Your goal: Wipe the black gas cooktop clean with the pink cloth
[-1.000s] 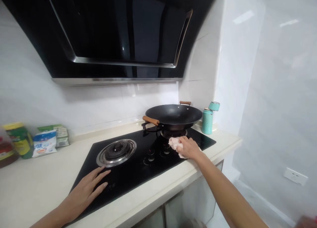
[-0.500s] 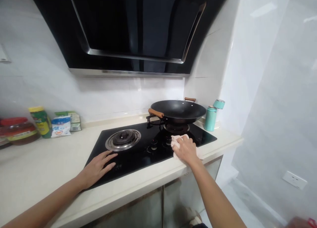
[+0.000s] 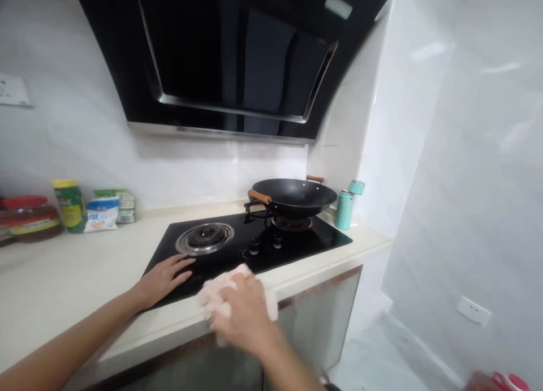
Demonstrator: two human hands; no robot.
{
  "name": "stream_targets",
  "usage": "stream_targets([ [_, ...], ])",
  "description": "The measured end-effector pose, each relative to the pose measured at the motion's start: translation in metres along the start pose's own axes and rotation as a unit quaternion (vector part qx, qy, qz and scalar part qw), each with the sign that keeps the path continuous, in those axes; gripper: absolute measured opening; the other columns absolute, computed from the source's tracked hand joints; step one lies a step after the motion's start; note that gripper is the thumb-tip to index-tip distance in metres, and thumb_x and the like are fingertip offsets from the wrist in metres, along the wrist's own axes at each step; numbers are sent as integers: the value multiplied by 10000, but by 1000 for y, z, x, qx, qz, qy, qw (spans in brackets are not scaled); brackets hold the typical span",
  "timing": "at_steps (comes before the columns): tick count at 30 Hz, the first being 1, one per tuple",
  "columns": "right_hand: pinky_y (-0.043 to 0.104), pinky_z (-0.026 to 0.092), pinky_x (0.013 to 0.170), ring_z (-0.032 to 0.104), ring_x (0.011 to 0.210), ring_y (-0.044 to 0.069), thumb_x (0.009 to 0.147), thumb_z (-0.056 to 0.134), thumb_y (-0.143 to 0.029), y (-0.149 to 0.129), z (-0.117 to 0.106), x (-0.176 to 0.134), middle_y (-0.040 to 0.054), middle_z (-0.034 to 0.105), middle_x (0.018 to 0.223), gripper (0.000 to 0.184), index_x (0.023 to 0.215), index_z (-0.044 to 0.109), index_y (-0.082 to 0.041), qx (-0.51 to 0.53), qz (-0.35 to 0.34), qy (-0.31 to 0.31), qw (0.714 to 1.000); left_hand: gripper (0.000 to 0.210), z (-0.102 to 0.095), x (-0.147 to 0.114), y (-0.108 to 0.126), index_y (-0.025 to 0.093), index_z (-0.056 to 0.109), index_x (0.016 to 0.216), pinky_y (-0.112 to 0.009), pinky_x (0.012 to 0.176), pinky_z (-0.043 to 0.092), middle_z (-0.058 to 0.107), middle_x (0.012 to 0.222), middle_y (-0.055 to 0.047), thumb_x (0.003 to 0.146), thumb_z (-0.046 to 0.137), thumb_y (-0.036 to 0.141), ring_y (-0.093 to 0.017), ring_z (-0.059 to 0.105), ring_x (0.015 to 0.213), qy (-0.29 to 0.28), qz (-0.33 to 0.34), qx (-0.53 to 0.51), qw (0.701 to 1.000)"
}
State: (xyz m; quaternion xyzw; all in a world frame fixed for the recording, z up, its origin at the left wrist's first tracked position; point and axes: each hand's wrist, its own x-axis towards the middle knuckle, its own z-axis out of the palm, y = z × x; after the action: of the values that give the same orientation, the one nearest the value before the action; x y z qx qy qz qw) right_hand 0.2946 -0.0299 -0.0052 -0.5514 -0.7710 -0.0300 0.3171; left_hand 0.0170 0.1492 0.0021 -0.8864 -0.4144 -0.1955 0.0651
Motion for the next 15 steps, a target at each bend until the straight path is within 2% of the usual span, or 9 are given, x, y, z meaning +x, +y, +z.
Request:
stream_targets([
  [3, 462, 360, 960, 448, 1135, 288, 789, 707, -554, -24, 22, 5, 13, 527, 1278, 376, 1082, 622, -337, 45, -77, 24, 996, 509, 0, -1, -3, 288, 640, 1344, -417, 1145, 414, 610, 1418, -48, 974, 430, 567, -256, 539, 1329, 14, 2, 10, 1000],
  [7, 432, 371, 905, 466, 1090, 274, 786, 711, -582, -24, 28, 4, 21, 547, 1255, 428, 1124, 607, -341, 62, -114, 46, 990, 472, -4, -5, 0, 295, 629, 1356, -408, 1156, 401, 606, 1425, -29, 988, 431, 515, -240, 503, 1367, 2, -2, 15, 1000],
  [11, 424, 370, 913, 486, 1060, 259, 788, 732, -507, 11, 9, -3, 24, 556, 1288, 380, 1102, 630, -320, 34, -100, 44, 993, 514, -8, -6, 7, 295, 619, 1369, -423, 1147, 406, 570, 1464, -44, 978, 428, 570, -251, 504, 1365, -12, -33, 19, 999],
  [15, 412, 382, 943, 516, 1072, 253, 839, 651, -384, 79, -13, -12, 54, 579, 1263, 257, 1069, 661, -271, -19, -40, 83, 996, 555, -12, -5, 14, 277, 603, 1389, -450, 1155, 382, 541, 1490, -63, 978, 403, 591, -272, 467, 1396, -33, -44, 18, 998],
])
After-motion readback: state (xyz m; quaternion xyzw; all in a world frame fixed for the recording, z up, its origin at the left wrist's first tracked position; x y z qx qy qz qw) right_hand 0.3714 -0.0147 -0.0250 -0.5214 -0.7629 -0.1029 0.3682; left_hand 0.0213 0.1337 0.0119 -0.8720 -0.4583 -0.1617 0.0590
